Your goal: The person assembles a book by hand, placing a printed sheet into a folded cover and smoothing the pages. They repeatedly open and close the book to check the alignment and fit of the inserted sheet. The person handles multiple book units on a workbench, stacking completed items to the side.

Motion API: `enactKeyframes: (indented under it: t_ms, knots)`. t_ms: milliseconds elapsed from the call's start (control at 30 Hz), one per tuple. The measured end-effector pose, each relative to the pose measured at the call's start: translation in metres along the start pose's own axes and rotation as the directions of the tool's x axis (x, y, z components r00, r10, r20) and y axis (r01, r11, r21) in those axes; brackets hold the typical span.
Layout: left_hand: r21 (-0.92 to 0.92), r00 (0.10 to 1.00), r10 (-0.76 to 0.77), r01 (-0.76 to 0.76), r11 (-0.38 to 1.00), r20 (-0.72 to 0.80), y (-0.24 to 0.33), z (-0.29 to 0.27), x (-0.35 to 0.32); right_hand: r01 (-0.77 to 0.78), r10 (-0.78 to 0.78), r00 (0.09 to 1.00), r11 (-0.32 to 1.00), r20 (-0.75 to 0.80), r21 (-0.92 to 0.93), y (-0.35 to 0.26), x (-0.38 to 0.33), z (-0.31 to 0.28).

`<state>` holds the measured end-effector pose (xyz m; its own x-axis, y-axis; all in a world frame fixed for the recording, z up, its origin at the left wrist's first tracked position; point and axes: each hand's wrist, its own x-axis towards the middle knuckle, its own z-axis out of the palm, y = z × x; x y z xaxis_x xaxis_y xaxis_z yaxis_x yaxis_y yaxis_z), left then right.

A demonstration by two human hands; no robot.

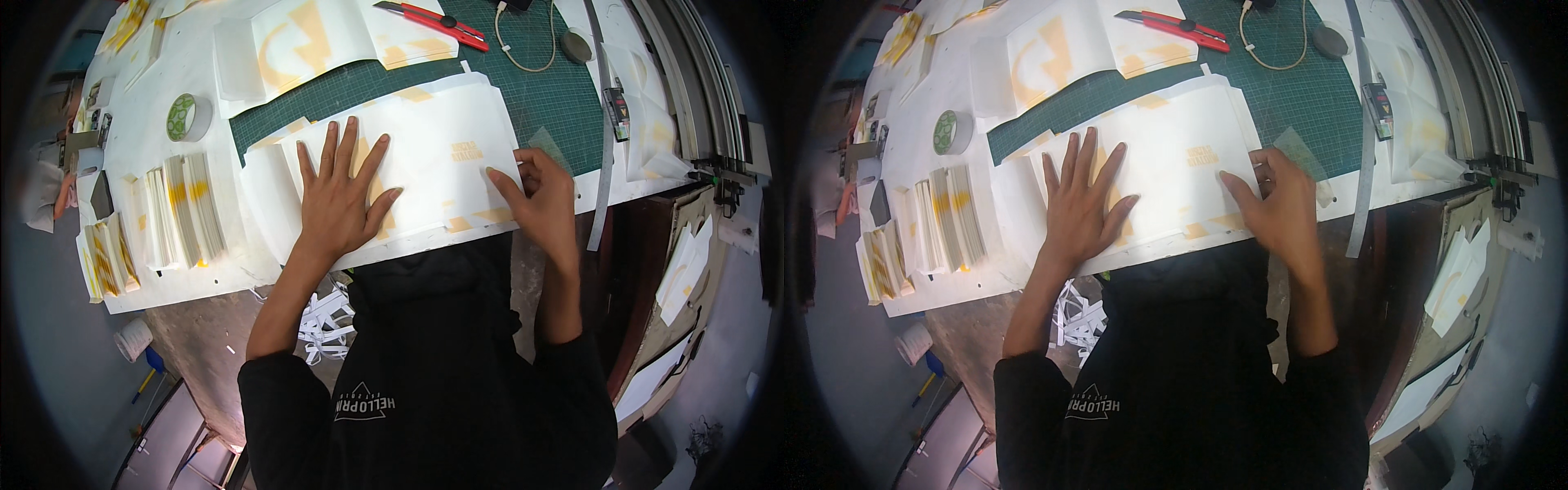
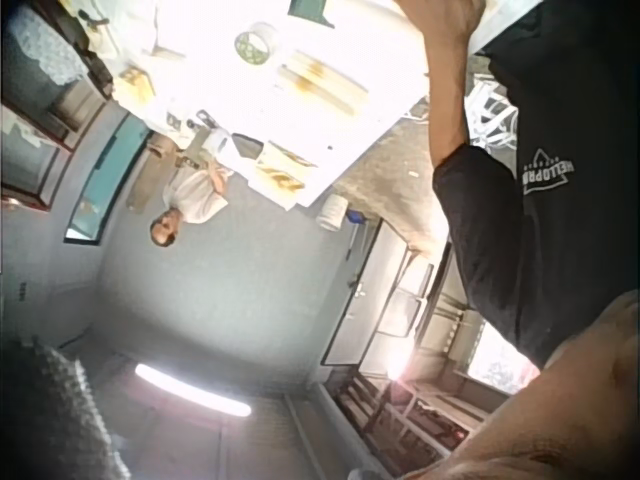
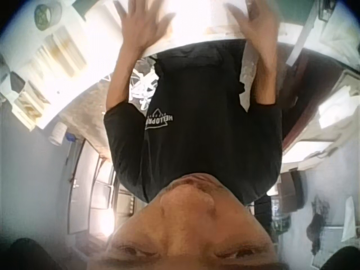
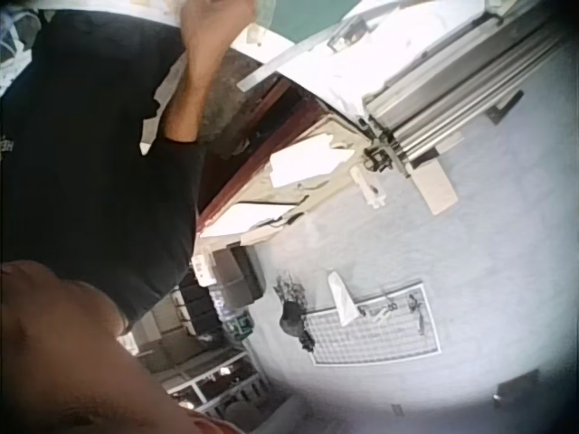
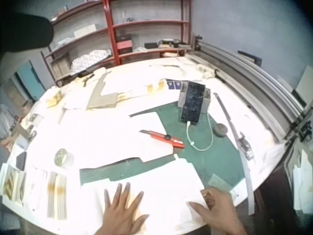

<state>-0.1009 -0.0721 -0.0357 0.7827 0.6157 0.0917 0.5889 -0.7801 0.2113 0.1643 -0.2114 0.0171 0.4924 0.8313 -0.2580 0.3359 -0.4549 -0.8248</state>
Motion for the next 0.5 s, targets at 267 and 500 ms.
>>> enactKeyframes:
  t_ms: [267,500]
  knots:
    - [-0.316,0.998,-0.045,0.029,0.948,-0.043,-0.014,0.001,0.0,0.613,-0.596,0.79,0.773,0.147,-0.165,-0.016,-0.047,0.071]
    - [-0.792,0.927,-0.292,-0.007,0.611,-0.234,-0.017,-0.005,-0.009,0.697,-0.638,0.717,0.656,0.28,-0.289,-0.004,-0.038,0.088]
